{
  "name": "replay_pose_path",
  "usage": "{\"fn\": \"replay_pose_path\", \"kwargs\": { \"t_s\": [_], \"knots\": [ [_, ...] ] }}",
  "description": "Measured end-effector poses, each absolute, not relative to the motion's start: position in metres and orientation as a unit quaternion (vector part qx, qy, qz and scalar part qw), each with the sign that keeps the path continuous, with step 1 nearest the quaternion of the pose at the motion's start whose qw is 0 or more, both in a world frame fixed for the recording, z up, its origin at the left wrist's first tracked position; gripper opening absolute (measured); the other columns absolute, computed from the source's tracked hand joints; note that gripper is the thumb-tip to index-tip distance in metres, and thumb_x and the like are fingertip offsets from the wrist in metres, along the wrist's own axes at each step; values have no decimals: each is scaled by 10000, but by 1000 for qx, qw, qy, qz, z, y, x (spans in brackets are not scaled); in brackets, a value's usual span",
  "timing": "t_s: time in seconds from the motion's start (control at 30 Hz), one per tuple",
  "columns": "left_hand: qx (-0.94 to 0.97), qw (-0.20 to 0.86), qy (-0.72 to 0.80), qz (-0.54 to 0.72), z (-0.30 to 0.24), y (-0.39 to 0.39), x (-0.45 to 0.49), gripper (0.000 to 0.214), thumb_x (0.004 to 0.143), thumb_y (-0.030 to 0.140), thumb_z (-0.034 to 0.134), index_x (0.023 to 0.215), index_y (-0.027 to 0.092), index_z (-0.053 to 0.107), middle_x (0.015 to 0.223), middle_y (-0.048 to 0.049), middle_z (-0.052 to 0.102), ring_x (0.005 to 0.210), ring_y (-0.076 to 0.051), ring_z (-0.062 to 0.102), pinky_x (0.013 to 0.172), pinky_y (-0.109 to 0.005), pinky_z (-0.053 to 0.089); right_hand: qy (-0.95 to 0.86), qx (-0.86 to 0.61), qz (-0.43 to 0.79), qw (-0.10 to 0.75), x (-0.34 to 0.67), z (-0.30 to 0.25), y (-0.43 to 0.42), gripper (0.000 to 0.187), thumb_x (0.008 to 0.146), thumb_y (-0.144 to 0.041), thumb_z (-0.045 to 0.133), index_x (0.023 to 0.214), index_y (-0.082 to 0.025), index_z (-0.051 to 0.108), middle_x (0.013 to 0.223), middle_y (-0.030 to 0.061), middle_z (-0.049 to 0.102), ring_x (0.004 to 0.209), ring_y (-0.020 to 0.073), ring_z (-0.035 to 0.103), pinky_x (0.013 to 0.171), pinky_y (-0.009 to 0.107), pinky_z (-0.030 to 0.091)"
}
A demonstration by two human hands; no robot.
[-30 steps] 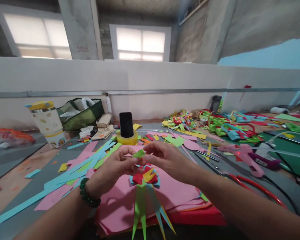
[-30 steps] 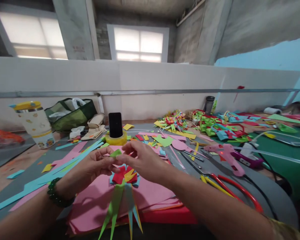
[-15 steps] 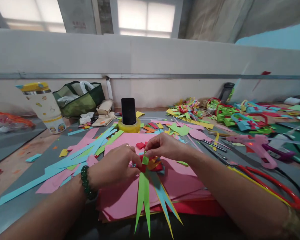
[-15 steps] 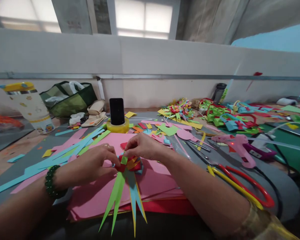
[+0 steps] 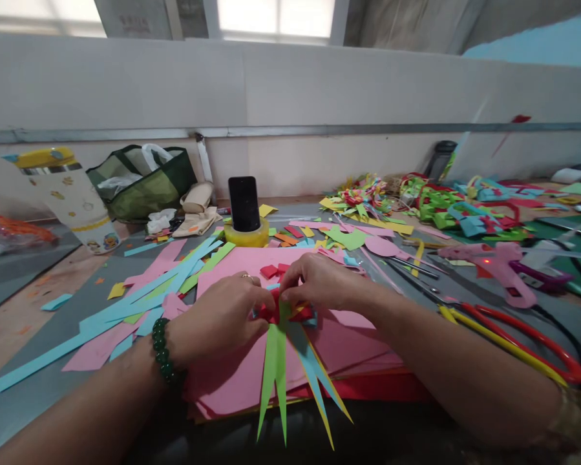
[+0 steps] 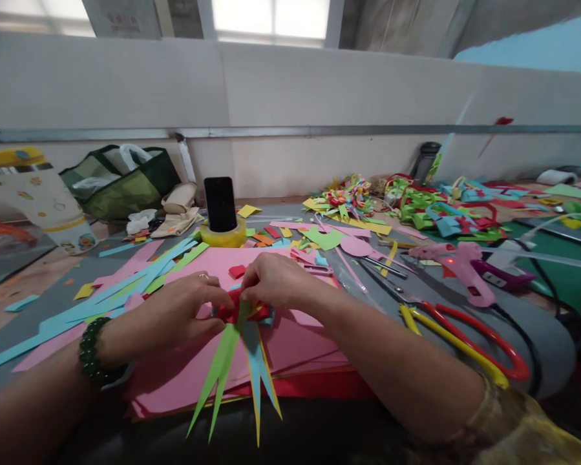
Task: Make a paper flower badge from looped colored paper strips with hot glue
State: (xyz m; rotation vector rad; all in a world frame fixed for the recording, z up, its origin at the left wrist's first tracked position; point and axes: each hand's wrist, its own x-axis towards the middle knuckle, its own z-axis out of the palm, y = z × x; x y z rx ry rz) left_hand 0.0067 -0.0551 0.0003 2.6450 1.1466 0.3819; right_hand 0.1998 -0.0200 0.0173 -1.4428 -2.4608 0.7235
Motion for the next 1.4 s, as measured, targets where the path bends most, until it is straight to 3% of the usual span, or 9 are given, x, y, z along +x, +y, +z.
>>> {"fn": "replay_pose_path", "kwargs": {
  "t_s": [0.47,0.63,0.87,1.07,1.4],
  "knots": [
    [931,61,349,91,-2,-56,6,217,913,276,510,933,260,725,814,-52,615,749,-188,534,648,-295,348,-839,-514,154,93,193,14,-24,146,711,-280,647,689,-215,776,653,17,670,606,133,524,519,253,296],
    [931,49,350,92,-3,-58,7,220,886,217,536,989,291,716,801,-41,605,729,-182,511,623,-296,301,-852,-484,154,131,202,23,-25,205,726,-225,619,840,-213,789,773,27,716,662,133,562,574,240,350],
    [931,38,350,98,-3,-61,7,216,887,232,550,1004,322,708,788,-28,611,712,-178,507,648,-308,308,-909,-373,185,-18,215,36,-33,402,715,-119,512,962,-287,782,722,-14,722,618,112,554,590,224,356],
    [934,26,345,89,-3,-63,7,181,887,207,533,877,277,700,762,-16,622,699,-174,512,643,-314,297,-911,-386,136,-44,208,37,-38,368,729,-135,537,943,-306,781,804,-31,749,640,110,575,578,221,335],
    [934,35,348,76,-4,-62,8,206,881,199,531,953,287,702,815,-26,635,756,-195,537,684,-328,337,-912,-394,107,-41,206,33,-41,358,728,-128,531,910,-311,779,783,-20,744,639,125,579,569,224,330]
  ]
}}
